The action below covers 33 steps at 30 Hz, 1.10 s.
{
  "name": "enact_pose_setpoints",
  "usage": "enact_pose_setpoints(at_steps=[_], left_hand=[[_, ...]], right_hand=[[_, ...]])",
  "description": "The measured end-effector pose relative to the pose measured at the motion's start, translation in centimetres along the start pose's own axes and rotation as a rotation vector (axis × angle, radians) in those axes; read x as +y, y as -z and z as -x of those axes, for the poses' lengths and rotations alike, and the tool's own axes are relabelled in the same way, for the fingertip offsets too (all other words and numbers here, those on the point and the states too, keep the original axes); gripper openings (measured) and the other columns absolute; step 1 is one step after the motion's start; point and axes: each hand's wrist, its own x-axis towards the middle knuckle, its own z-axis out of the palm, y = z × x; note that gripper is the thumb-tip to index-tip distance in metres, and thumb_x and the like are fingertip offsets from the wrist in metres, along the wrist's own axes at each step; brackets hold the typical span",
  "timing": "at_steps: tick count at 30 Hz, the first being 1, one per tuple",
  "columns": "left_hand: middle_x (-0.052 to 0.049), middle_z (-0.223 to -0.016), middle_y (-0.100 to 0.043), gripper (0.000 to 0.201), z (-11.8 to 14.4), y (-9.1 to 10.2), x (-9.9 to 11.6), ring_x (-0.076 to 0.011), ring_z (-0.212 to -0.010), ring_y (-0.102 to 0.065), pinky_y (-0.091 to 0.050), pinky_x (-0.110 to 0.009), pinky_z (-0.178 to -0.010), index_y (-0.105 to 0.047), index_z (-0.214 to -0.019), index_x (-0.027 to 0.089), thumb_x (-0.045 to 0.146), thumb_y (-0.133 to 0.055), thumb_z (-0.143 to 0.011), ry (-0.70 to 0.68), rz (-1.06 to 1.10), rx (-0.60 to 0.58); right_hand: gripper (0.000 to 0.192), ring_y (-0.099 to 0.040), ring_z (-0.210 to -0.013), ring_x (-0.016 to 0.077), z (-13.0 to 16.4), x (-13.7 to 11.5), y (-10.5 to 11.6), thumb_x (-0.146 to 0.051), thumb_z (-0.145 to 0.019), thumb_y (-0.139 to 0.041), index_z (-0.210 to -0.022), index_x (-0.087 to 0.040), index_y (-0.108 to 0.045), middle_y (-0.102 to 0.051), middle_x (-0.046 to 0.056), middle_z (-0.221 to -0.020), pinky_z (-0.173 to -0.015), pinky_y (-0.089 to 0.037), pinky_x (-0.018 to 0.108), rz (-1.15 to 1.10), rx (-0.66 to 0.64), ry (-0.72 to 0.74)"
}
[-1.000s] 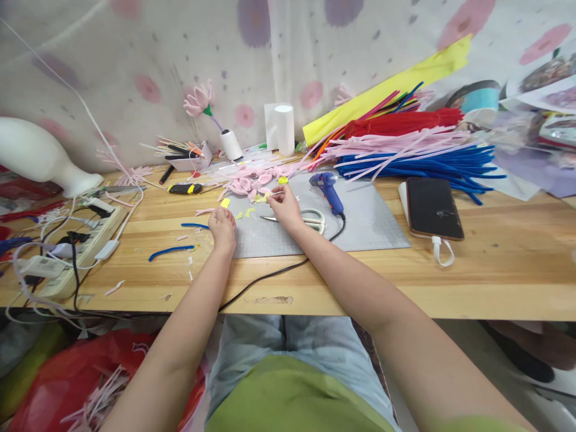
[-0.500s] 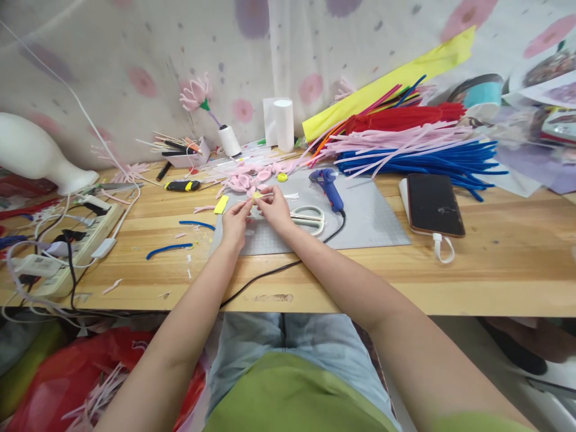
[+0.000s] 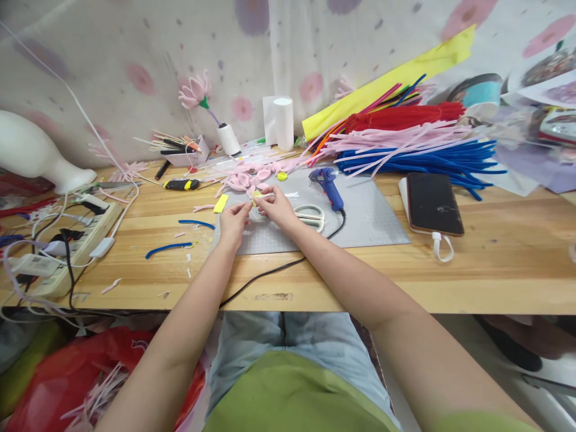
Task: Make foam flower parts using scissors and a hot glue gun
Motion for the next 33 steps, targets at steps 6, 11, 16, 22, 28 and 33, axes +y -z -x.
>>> enact_pose_setpoints(at_steps=[6, 11, 16, 22, 28, 33], left_hand=[[-0.001, -0.071, -0.060, 0.025, 0.39, 0.07, 0.02, -0.0071, -0.056, -0.046, -0.038, -0.018, -0.043, -0.069, -0.070, 0.014, 0.038, -0.069, -0.062, -0.068, -0.021, -0.070], [-0.002, -0.076, -0.060, 0.025, 0.36, 0.14, 0.16, -0.0071, -0.057, -0.045, -0.037, -0.018, -0.042, -0.069, -0.069, 0.014, 0.038, -0.068, -0.063, -0.089, 0.009, -0.059], [-0.002, -0.074, -0.059, 0.020, 0.37, 0.14, 0.31, -0.0065, -0.057, -0.044, -0.035, -0.017, -0.043, -0.068, -0.065, 0.015, 0.035, -0.067, -0.063, -0.075, 0.011, -0.068], [-0.001, -0.067, -0.054, 0.016, 0.51, 0.08, 0.63, -0.0071, -0.058, -0.046, -0.034, -0.016, -0.042, -0.068, -0.065, 0.014, 0.030, -0.066, -0.063, -0.021, 0.051, -0.062], [0.000, -0.070, -0.055, 0.020, 0.13, 0.44, 0.51, -0.0042, -0.052, -0.042, -0.035, -0.017, -0.043, -0.068, -0.077, 0.014, 0.030, -0.068, -0.065, 0.042, 0.078, -0.101], [0.000, -0.081, -0.057, 0.046, -0.01, 0.25, 0.37, -0.0045, -0.056, -0.049, -0.038, -0.017, -0.044, -0.059, -0.101, 0.018, 0.032, -0.075, -0.060, 0.051, 0.147, -0.027]], right_hand=[[0.036, -0.055, -0.055, 0.0079, -0.32, 0.33, 0.00, -0.027, -0.058, -0.069, -0.082, -0.022, -0.043, -0.057, -0.008, -0.063, -0.053, -0.044, 0.021, 0.020, 0.051, 0.069], [0.039, -0.059, -0.059, 0.0099, -0.17, 0.24, 0.00, -0.029, -0.060, -0.071, -0.086, -0.022, -0.042, -0.061, -0.006, -0.064, -0.055, -0.046, 0.023, -0.027, 0.033, 0.001], [0.042, -0.057, -0.053, 0.0084, -0.24, 0.47, -0.17, -0.031, -0.060, -0.073, -0.086, -0.022, -0.041, -0.060, -0.008, -0.057, -0.056, -0.048, 0.023, -0.068, -0.014, -0.021], [0.036, -0.058, -0.054, 0.0082, -0.37, 0.57, -0.39, -0.027, -0.062, -0.070, -0.084, -0.021, -0.042, -0.058, -0.008, -0.057, -0.054, -0.047, 0.021, -0.080, 0.009, -0.031], [0.036, -0.054, -0.053, 0.0064, -0.49, 0.72, -0.20, -0.028, -0.060, -0.070, -0.082, -0.022, -0.042, -0.056, -0.010, -0.060, -0.051, -0.046, 0.020, -0.086, 0.015, 0.025], [0.038, -0.056, -0.057, 0.0072, -0.61, 0.55, -0.05, -0.031, -0.059, -0.069, -0.081, -0.022, -0.041, -0.053, -0.010, -0.061, -0.047, -0.043, 0.018, -0.100, 0.072, 0.072]])
